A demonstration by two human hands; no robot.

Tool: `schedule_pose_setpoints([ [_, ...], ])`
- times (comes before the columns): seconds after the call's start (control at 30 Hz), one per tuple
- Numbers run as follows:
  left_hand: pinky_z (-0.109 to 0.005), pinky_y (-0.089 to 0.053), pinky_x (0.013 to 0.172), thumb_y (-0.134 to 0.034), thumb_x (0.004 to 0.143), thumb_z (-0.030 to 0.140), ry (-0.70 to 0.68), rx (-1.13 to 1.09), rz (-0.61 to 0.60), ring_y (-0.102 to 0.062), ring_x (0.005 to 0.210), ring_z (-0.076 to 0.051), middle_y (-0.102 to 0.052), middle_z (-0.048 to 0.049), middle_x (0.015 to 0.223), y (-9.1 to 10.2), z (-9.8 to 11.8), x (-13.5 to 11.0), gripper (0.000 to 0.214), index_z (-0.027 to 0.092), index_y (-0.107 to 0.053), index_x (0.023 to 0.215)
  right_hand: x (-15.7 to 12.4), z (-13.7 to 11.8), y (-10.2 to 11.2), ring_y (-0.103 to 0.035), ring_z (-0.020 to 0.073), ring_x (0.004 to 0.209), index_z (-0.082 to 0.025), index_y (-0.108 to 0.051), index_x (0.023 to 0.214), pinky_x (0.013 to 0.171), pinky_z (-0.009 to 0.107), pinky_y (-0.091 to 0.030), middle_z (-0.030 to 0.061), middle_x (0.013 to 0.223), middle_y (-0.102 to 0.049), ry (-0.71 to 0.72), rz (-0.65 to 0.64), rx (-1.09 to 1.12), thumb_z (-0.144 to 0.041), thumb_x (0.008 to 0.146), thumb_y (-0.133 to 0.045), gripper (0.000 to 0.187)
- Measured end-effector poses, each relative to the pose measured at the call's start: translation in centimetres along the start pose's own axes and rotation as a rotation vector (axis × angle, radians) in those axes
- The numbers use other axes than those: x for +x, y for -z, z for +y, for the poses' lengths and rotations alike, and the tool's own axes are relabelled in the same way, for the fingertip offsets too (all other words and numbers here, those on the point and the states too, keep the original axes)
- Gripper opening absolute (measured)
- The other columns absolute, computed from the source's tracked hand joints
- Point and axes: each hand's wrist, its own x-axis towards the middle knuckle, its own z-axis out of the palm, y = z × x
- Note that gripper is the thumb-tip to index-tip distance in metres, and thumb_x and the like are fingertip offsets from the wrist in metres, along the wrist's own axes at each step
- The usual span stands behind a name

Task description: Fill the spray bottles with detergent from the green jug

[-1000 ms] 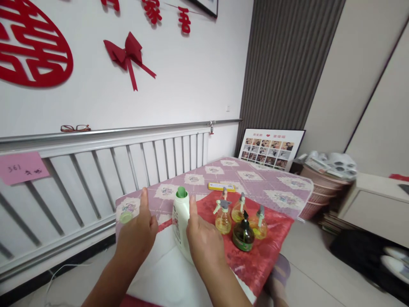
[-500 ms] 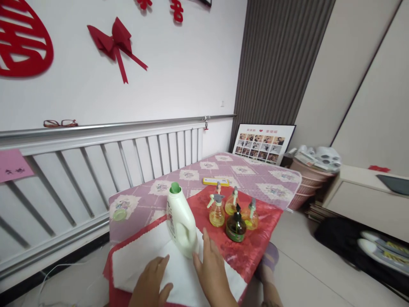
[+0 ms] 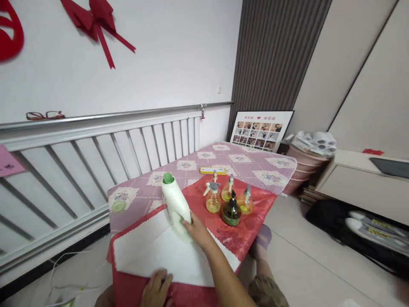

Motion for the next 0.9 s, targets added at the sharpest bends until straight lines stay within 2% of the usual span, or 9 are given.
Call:
schedule_pose_setpoints([
  [0.1, -0.042, -0.037, 0.107, -0.055, 0.074, 0.025, 0.037, -0.034, 0.009, -0.041, 0.135, -0.030, -0.051, -0.0055, 0.143, -0.6, 0.2, -0.4, 0.054, 0.028, -0.057, 0.128, 1.3, -0.8, 0.2, -0.064, 0.0232, 0.084, -0.015, -0.066, 0.104, 0.076, 0.036, -0.052, 0.0035, 0.091, -0.073, -0.030, -0.087, 0.093, -0.035, 0.072, -0.064, 0.037],
  [0.23, -0.044, -0.037, 0.109, -0.054, 0.076, 0.025, 0.006, -0.064, 0.072, -0.042, 0.135, -0.030, -0.052, -0.0070, 0.142, -1.2, -0.4, -0.5, 0.052, 0.027, -0.059, 0.127, 1.5, -3.1, -0.9, -0.063, 0.0209, 0.081, -0.016, -0.062, 0.107, 0.073, 0.033, -0.050, 0.0019, 0.091, -0.070, -0.038, -0.086, 0.175, -0.041, 0.076, -0.063, 0.039],
  [0.43, -0.042, -0.046, 0.105, -0.054, 0.077, 0.023, -0.238, -0.201, 0.181, -0.052, 0.126, -0.027, -0.059, -0.0112, 0.133, -2.6, -3.7, -0.1, 0.047, 0.022, -0.061, 0.124, -2.2, -6.3, -4.1, -0.061, 0.0209, 0.088, -0.020, -0.059, 0.101, 0.080, 0.033, -0.047, 0.0027, 0.095, -0.067, -0.001, -0.001, 0.190, -0.037, 0.084, -0.057, 0.025],
  [0.5, -0.041, -0.048, 0.103, -0.050, 0.079, 0.023, -0.209, -0.298, 0.282, -0.056, 0.122, -0.025, -0.062, -0.0128, 0.129, -3.1, -4.4, -0.2, 0.042, 0.017, -0.063, 0.118, -3.9, -6.2, -5.2, -0.061, 0.0214, 0.093, -0.020, -0.059, 0.100, 0.085, 0.033, -0.046, 0.0035, 0.098, -0.067, 0.021, 0.013, 0.179, -0.034, 0.085, -0.055, 0.020],
  [0.6, -0.039, -0.049, 0.101, -0.043, 0.082, 0.025, 0.001, -0.492, 0.416, -0.060, 0.115, -0.023, -0.065, -0.0130, 0.120, -3.2, -4.4, -0.4, 0.039, 0.013, -0.060, 0.115, -6.2, -5.2, -6.8, -0.061, 0.0222, 0.098, -0.020, -0.058, 0.101, 0.089, 0.034, -0.046, 0.0055, 0.100, -0.068, 0.049, 0.031, 0.158, -0.030, 0.086, -0.053, 0.018],
  [0.7, -0.039, -0.049, 0.101, -0.043, 0.081, 0.028, 0.093, -0.613, 0.416, -0.061, 0.112, -0.022, -0.065, -0.0127, 0.116, -2.6, -4.1, -0.6, 0.039, 0.012, -0.058, 0.114, -7.6, -4.0, -7.8, -0.062, 0.0222, 0.100, -0.020, -0.058, 0.102, 0.091, 0.035, -0.046, 0.0064, 0.102, -0.068, 0.077, 0.047, 0.130, -0.027, 0.086, -0.052, 0.018],
  [0.83, -0.041, -0.045, 0.105, -0.046, 0.078, 0.030, 0.031, -0.596, 0.351, -0.059, 0.117, -0.024, -0.065, -0.0121, 0.120, -1.7, -3.6, -0.7, 0.039, 0.014, -0.061, 0.111, -8.1, -3.1, -8.0, -0.063, 0.0224, 0.100, -0.020, -0.058, 0.107, 0.091, 0.035, -0.047, 0.0071, 0.103, -0.070, 0.116, 0.069, 0.091, -0.025, 0.085, -0.054, 0.024],
  [0.9, -0.040, -0.045, 0.106, -0.044, 0.079, 0.030, 0.035, -0.565, 0.366, -0.058, 0.119, -0.024, -0.064, -0.0122, 0.121, -1.6, -3.2, -0.8, 0.039, 0.014, -0.061, 0.111, -7.9, -3.0, -8.0, -0.064, 0.0225, 0.100, -0.020, -0.058, 0.109, 0.091, 0.036, -0.048, 0.0073, 0.104, -0.071, 0.134, 0.084, 0.074, -0.026, 0.084, -0.055, 0.025],
])
